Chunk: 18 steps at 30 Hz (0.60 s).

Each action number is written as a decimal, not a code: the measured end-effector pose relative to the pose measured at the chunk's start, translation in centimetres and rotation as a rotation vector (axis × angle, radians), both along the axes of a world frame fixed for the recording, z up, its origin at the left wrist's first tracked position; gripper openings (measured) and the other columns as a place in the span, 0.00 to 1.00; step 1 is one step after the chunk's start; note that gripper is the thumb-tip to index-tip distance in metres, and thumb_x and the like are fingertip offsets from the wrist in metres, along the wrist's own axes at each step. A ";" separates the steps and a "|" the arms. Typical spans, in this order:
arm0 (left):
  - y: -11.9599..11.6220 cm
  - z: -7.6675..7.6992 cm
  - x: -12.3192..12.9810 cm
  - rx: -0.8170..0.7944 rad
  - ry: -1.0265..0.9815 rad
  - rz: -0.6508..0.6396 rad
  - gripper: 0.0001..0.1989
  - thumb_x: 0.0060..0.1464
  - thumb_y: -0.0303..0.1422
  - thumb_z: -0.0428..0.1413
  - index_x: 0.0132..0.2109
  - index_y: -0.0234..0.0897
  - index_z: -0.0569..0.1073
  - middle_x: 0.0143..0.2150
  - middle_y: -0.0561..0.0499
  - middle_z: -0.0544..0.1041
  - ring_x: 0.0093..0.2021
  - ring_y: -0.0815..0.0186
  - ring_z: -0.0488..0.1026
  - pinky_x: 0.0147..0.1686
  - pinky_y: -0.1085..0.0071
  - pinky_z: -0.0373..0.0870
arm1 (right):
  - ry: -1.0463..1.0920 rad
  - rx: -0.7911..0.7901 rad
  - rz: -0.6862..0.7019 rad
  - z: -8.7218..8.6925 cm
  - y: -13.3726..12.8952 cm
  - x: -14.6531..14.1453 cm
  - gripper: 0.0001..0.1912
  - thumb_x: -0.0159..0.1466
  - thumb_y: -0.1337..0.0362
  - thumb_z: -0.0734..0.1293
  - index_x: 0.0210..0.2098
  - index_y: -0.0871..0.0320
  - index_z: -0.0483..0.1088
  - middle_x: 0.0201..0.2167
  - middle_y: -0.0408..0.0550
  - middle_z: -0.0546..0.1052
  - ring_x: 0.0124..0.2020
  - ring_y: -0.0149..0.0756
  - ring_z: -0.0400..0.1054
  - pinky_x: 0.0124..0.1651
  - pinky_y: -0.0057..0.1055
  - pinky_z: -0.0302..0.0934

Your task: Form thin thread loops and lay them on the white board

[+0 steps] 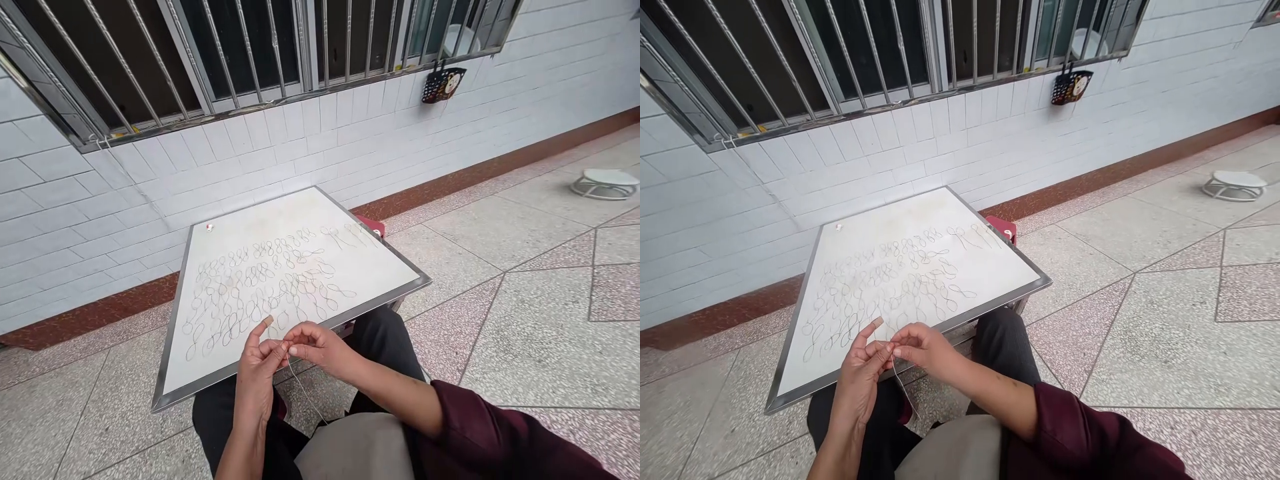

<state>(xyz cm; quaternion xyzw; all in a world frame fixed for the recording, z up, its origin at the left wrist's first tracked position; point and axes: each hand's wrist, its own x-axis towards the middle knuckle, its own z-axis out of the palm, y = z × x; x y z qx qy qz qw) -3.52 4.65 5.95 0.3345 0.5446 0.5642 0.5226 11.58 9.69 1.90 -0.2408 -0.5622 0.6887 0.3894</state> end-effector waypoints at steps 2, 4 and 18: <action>-0.1 0.3 0.2 0.000 0.020 -0.014 0.41 0.46 0.38 0.70 0.65 0.37 0.64 0.26 0.56 0.75 0.26 0.70 0.68 0.33 0.73 0.66 | 0.074 -0.019 0.009 0.2 0.2 -0.1 0.16 0.59 0.52 0.74 0.38 0.57 0.73 0.33 0.44 0.77 0.36 0.35 0.72 0.45 0.36 0.64; -0.1 0.5 0.3 -0.014 0.024 -0.022 0.42 0.46 0.39 0.70 0.65 0.36 0.63 0.26 0.56 0.74 0.27 0.70 0.68 0.33 0.73 0.66 | 0.115 -0.047 0.013 0.5 0.2 -0.1 0.16 0.58 0.53 0.76 0.37 0.57 0.74 0.33 0.44 0.77 0.37 0.36 0.73 0.48 0.37 0.64; 0.7 -0.2 1.0 -0.098 -0.259 -0.038 0.32 0.40 0.32 0.73 0.54 0.37 0.75 0.32 0.53 0.77 0.33 0.71 0.74 0.37 0.75 0.72 | 0.139 -0.251 -0.074 0.6 0.7 0.3 0.16 0.55 0.54 0.77 0.35 0.58 0.75 0.29 0.42 0.77 0.31 0.30 0.68 0.34 0.27 0.56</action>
